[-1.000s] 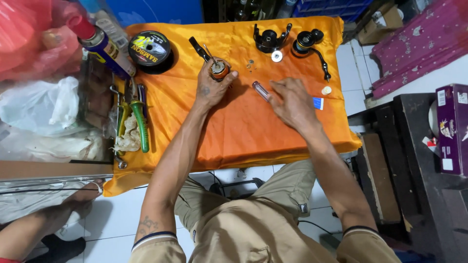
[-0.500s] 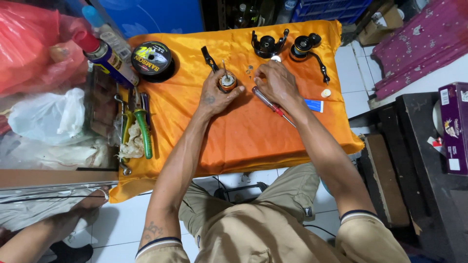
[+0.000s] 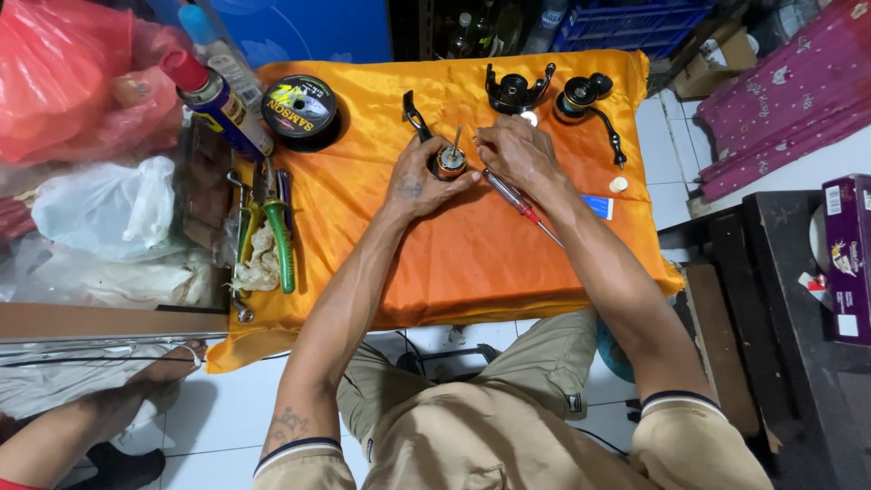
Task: The person is assembling a fishing reel handle, applying lubricant, and tightening screws with a screwdriver.
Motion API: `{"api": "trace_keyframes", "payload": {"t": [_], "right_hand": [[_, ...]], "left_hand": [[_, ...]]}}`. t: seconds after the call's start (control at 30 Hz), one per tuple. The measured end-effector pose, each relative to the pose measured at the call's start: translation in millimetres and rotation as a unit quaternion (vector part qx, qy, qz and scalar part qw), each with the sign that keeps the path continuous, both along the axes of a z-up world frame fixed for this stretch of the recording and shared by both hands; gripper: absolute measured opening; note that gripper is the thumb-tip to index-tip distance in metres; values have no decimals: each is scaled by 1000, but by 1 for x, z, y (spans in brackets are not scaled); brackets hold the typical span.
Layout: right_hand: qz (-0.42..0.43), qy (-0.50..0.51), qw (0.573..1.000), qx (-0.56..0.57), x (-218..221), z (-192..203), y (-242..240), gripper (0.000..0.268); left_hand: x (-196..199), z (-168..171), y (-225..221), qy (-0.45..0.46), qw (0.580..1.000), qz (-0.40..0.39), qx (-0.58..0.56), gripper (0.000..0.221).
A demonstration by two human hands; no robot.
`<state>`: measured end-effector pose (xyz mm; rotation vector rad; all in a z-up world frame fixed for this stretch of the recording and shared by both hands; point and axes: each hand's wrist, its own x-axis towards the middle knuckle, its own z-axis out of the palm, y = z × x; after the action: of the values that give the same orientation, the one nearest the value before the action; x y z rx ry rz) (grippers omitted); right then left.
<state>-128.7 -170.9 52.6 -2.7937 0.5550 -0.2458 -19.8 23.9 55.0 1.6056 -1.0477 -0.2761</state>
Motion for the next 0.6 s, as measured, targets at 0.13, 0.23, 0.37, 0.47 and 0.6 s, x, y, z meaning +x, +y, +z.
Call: {"api": "trace_keyframes", "payload": {"t": [0.13, 0.23, 0.37, 0.47, 0.6], "right_hand": [[47, 2, 999, -14, -1, 1, -4, 13], [64, -3, 997, -33, -4, 9, 0, 16], [75, -167, 982, -33, -21, 31, 14, 11], [132, -307, 941, -56, -32, 29, 33, 9], [169, -334, 919, -121, -37, 28, 64, 17]], "left_hand": [[-1, 2, 0, -4, 1000, 7, 4, 45], [-2, 4, 0, -2, 1000, 11, 3, 46], [-1, 2, -2, -1, 1000, 24, 6, 48], [-1, -1, -4, -6, 1000, 26, 13, 46], [7, -20, -8, -47, 998, 26, 21, 40]]}}
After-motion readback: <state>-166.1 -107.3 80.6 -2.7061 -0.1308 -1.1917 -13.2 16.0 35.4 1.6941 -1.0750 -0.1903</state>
